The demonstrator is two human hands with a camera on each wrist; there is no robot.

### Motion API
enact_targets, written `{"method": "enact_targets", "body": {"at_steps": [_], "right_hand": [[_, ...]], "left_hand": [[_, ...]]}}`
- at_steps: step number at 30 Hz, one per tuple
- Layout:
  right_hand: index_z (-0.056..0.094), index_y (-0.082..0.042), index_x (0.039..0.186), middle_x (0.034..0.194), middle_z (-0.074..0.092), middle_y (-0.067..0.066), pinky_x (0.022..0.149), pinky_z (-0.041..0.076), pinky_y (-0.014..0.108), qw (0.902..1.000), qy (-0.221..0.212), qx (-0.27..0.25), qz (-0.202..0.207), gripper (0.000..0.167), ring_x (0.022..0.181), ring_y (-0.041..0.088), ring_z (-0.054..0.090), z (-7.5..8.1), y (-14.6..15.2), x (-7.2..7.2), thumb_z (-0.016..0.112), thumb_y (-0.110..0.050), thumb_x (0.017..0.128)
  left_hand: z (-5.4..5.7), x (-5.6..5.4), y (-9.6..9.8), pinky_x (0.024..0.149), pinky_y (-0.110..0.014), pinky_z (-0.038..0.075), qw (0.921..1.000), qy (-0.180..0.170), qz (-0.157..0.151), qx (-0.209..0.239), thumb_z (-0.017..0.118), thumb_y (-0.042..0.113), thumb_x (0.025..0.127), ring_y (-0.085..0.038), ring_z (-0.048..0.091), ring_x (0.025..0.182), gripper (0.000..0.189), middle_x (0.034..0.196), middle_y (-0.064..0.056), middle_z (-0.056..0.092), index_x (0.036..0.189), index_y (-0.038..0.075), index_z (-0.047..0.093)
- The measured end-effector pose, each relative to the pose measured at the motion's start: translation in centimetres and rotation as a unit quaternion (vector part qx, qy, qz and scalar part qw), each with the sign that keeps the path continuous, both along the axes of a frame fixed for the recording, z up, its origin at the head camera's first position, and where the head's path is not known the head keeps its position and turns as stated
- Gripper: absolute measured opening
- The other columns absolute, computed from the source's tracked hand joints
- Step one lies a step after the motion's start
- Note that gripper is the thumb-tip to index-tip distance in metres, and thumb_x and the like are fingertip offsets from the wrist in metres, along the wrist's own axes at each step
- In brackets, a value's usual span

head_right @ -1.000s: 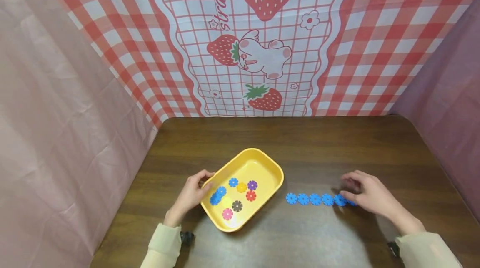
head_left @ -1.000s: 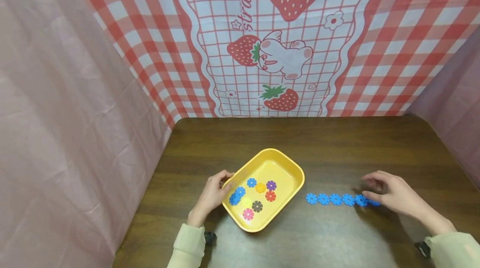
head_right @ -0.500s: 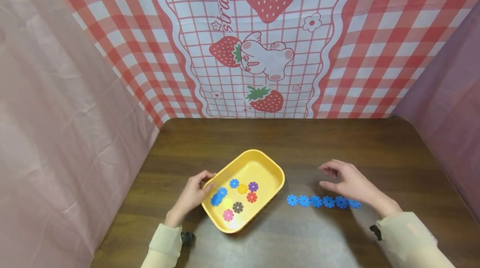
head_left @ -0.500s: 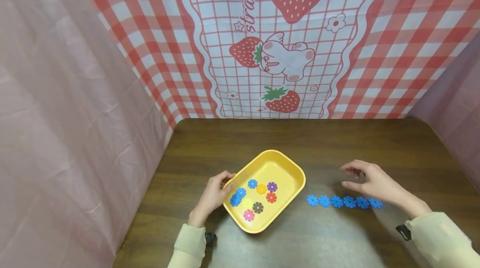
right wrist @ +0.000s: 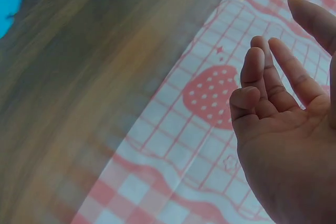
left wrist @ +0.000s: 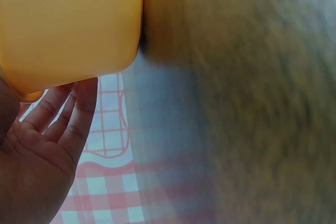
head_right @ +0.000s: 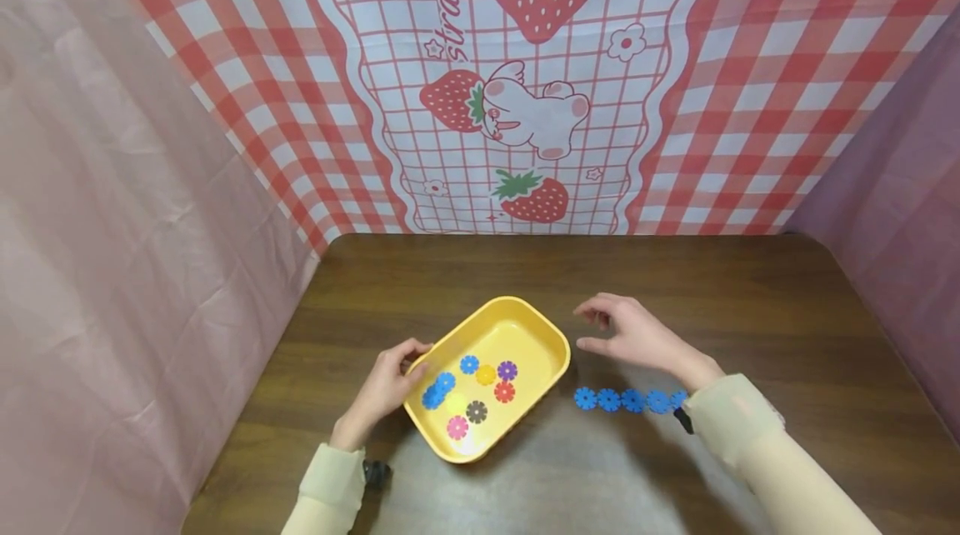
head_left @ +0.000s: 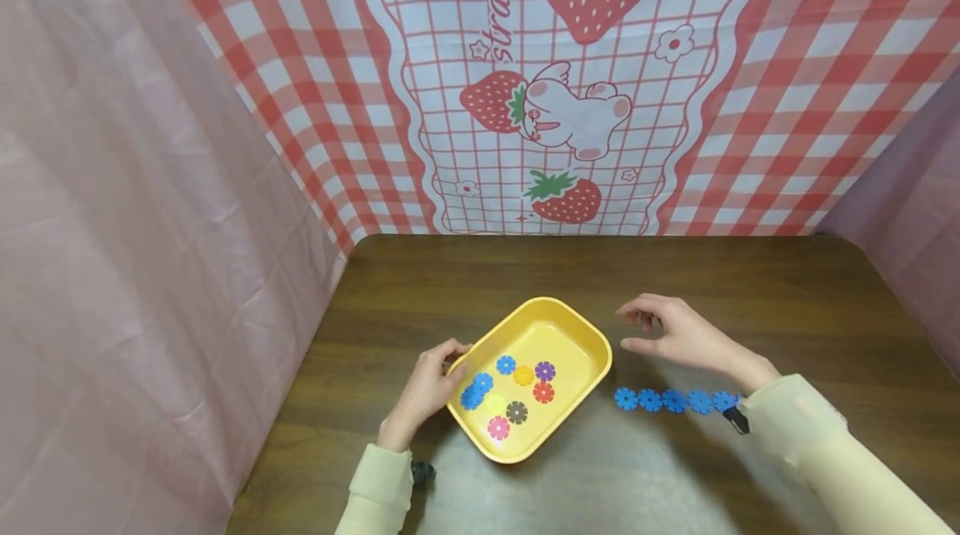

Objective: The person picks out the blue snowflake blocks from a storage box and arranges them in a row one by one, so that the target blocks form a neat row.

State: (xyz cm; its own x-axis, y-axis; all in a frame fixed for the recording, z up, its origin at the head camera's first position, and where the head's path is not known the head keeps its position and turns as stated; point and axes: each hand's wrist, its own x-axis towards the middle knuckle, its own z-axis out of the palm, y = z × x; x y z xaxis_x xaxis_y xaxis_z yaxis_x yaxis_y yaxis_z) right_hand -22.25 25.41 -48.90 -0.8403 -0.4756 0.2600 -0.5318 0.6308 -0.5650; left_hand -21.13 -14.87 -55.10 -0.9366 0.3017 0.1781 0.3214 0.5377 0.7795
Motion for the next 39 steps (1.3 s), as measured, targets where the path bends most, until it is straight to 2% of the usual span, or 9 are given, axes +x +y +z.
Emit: {"method": "enact_targets", "body": {"at_steps": [4,11,17,21,30,39], "right_hand": [[0.070,-0.007,0.110,0.088,0.059,-0.007,0.064,0.046,0.027,0.9998,-0.004,-0.010,0.016,0.035,0.076,0.021,0.054,0.0,-1.8,-0.8,0.085,-0.012,0.078],[0.070,-0.001,0.107,0.083,0.060,0.003,0.064,0.049,0.038,0.9984,-0.016,-0.019,0.050,0.034,0.074,0.020,0.053,-0.5,-4.7,-1.9,0.085,-0.008,0.077],[0.069,0.001,0.108,0.084,0.061,0.007,0.066,0.048,0.032,0.9976,-0.027,-0.015,0.062,0.034,0.075,0.018,0.053,-1.2,-7.1,-2.5,0.084,-0.011,0.080],[0.069,0.001,0.107,0.083,0.062,0.009,0.067,0.049,0.035,0.9967,-0.024,-0.021,0.075,0.033,0.075,0.020,0.055,-1.6,-8.5,-2.9,0.083,-0.011,0.080],[0.069,0.002,0.111,0.091,0.065,0.011,0.070,0.049,0.032,0.9961,-0.053,-0.021,0.067,0.035,0.078,0.020,0.056,-2.3,-10.9,-3.5,0.082,-0.013,0.082],[0.070,0.000,0.108,0.090,0.065,0.005,0.072,0.048,0.031,0.9960,-0.059,-0.014,0.065,0.035,0.079,0.020,0.057,-4.0,-13.2,-3.6,0.084,-0.016,0.080]], "left_hand": [[0.0,0.0,-0.1,0.077,-0.031,0.056,1.0000,0.001,0.000,0.004,0.068,-0.003,0.091,-0.021,0.064,0.091,0.017,0.106,-0.012,0.071,0.106,0.003,0.070],[-0.2,-0.1,-0.1,0.076,-0.031,0.056,0.9999,0.007,-0.006,0.004,0.068,-0.004,0.091,-0.022,0.065,0.090,0.017,0.105,-0.013,0.071,0.107,0.002,0.069],[-0.4,-0.1,-0.1,0.075,-0.030,0.056,1.0000,0.008,-0.003,0.004,0.068,-0.003,0.090,-0.020,0.064,0.090,0.017,0.104,-0.012,0.071,0.107,0.002,0.069],[-0.4,0.0,-0.2,0.076,-0.030,0.055,0.9999,0.009,-0.002,0.006,0.068,-0.003,0.090,-0.021,0.064,0.090,0.017,0.104,-0.012,0.071,0.106,0.002,0.070],[-0.3,-0.2,-0.2,0.076,-0.031,0.056,0.9999,0.015,-0.006,0.004,0.068,-0.003,0.090,-0.021,0.065,0.091,0.019,0.105,-0.012,0.071,0.108,0.002,0.070],[0.1,-0.2,-0.2,0.079,-0.034,0.055,1.0000,-0.004,-0.005,-0.006,0.067,0.000,0.092,-0.020,0.064,0.093,0.018,0.108,-0.011,0.071,0.109,0.003,0.070]]}}
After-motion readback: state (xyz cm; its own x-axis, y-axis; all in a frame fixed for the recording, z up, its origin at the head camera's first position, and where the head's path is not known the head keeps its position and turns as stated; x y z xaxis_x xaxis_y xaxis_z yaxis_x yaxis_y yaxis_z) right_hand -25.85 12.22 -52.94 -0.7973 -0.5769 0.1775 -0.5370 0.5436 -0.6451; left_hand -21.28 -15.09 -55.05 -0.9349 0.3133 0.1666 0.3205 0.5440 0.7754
